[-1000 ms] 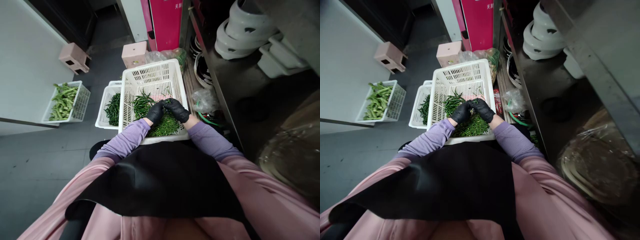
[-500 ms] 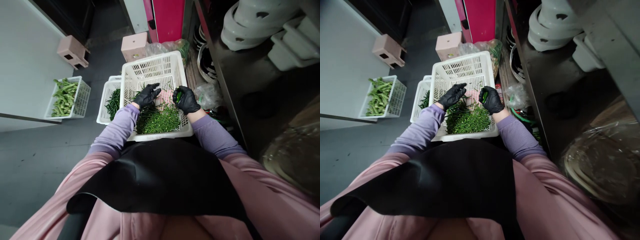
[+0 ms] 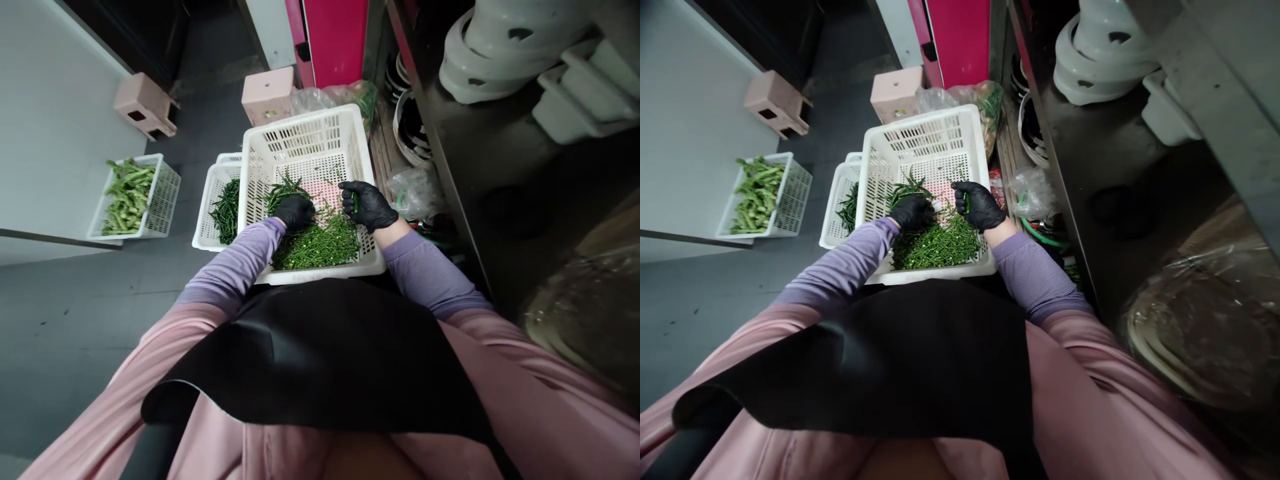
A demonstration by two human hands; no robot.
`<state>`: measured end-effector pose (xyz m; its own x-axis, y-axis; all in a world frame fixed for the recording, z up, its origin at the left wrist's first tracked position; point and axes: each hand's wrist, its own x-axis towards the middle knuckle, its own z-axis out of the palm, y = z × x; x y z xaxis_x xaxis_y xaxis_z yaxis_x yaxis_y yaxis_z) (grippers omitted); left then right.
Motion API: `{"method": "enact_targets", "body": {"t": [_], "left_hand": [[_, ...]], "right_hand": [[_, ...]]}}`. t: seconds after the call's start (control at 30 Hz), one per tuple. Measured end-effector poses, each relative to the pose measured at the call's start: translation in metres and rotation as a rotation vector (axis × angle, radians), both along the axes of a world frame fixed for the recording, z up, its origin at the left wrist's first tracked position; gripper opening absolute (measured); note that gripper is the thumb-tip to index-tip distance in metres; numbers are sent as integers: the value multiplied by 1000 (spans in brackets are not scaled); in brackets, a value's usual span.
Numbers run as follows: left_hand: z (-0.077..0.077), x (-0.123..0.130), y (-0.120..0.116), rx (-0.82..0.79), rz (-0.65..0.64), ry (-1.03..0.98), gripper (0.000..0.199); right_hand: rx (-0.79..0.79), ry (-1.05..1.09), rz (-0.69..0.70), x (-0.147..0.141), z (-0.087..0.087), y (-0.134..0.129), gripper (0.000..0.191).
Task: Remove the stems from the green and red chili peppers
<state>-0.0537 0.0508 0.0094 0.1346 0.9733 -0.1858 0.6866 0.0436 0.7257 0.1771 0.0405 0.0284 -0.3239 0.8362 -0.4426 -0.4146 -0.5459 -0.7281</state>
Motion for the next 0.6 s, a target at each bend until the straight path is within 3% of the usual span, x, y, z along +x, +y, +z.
{"method": "enact_targets", "body": {"t": [0.1,0.2,0.33,0.43,0.53,0.6], "left_hand": [[24,-6,5,-125,81,-189,21],[38,1,-2,-132,123,-494,27],[38,25,-15,-161,117,-638,32],[34,39,-21,-269,132,-674,32],[34,44,-24,-370,156,-715,32],[35,43,-25,-439,157,-770,31]], "right_hand": [[165,-160,-10,-8,-6,-5,30],[347,-291,15,-20,-9,-12,29],[435,-275,56,-32,-7,-21,34],[444,-259,-16,-35,-6,-23,42],[453,-274,-83,-33,-7,-20,43],[463,-258,-39,-30,-8,-18,43]]}}
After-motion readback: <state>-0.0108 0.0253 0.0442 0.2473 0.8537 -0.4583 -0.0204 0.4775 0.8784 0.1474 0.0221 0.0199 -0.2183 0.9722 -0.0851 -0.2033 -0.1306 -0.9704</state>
